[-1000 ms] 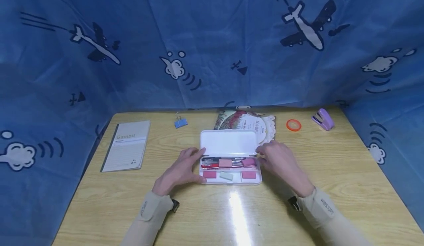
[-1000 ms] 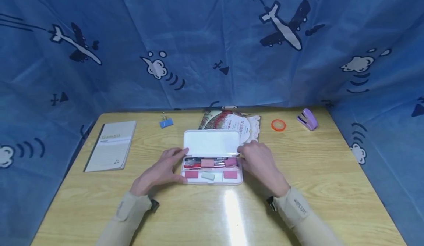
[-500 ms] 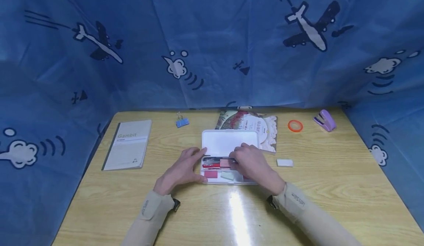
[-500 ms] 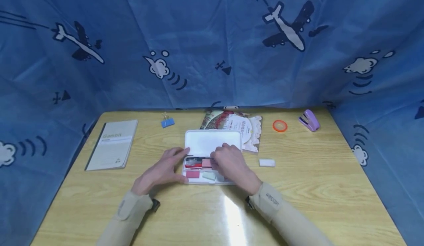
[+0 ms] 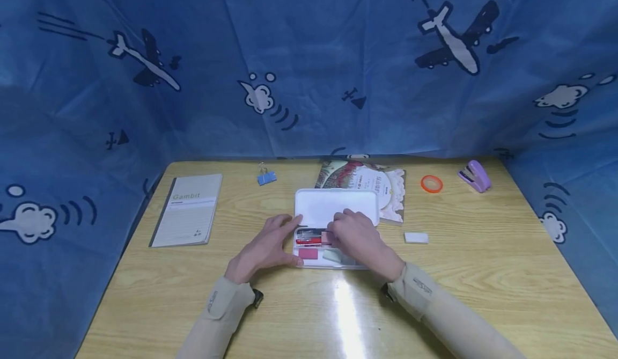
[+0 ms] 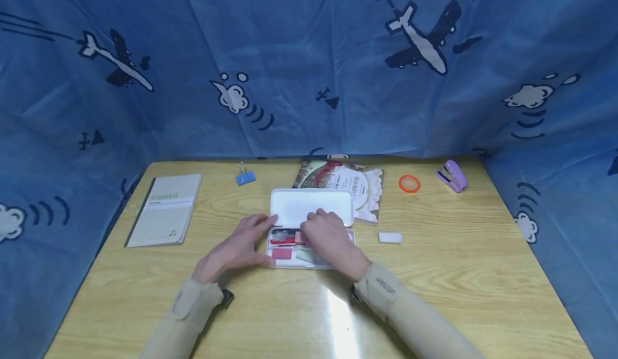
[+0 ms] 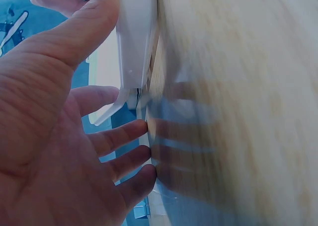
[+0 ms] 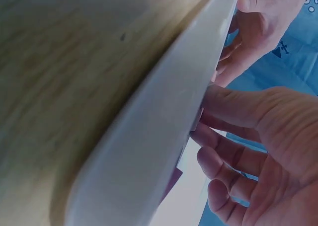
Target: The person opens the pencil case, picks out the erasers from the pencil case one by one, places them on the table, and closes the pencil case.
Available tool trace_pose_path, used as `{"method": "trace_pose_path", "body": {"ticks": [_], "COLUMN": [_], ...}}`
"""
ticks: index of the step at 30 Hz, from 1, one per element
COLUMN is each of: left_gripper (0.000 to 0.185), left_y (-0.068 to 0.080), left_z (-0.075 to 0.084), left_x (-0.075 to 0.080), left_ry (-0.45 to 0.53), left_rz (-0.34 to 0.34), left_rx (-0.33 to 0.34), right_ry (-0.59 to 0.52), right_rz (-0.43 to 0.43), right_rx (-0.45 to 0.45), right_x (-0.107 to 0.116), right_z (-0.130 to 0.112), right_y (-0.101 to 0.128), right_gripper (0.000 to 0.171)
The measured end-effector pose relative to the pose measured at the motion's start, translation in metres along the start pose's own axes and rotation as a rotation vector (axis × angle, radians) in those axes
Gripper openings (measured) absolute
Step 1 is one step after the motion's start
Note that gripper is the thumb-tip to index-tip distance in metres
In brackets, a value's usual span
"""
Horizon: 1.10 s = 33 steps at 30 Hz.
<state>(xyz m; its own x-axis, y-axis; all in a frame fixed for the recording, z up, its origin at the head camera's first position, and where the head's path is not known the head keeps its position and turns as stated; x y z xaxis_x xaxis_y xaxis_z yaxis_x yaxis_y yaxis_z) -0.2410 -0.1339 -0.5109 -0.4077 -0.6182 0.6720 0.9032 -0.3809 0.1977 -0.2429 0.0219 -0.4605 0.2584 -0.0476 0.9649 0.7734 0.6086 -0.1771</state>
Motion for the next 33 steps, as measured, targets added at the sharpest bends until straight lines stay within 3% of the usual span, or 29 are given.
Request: {"method": "trace_pose_path", "body": {"ticks": [18, 25, 33], "left_gripper": [0.110, 0.111, 0.110], "left_y": [0.000, 0.000, 0.001], "left_z": [-0.001, -0.002, 0.001], "left_x": [-0.001, -0.002, 0.000], "left_ry": [0.019, 0.013, 0.023], "left_rz": [-0.001, -0.008, -0.007], "left_rx": [-0.007, 0.003, -0.011], "right_ry": [-0.051, -0.027, -0.090], "right_rz": [0.088, 0.141, 0.060], "right_rx": [-0.035, -0.052, -0.134], "right_x": [0.015, 0.020, 0.013], "right_z": [0.011, 0.034, 0.074], "right_y": [0.004, 0.019, 0.041], "right_gripper": [0.020, 0.019, 0.021]}}
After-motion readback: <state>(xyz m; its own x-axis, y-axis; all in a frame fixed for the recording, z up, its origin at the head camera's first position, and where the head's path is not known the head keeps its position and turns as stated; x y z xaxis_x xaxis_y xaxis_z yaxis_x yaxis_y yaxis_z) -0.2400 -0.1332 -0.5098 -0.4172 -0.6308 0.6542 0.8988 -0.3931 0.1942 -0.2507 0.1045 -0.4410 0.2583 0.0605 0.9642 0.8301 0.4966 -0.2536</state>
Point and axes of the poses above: each hand's wrist, its own y-axis away from the middle knuckle, its own x-axis out of the back of the hand, z = x × y, the point moved 9 cm from there along -y, towards the middle knuckle, and after that the axes turned 13 degrees about y, right-handed, at the moved point
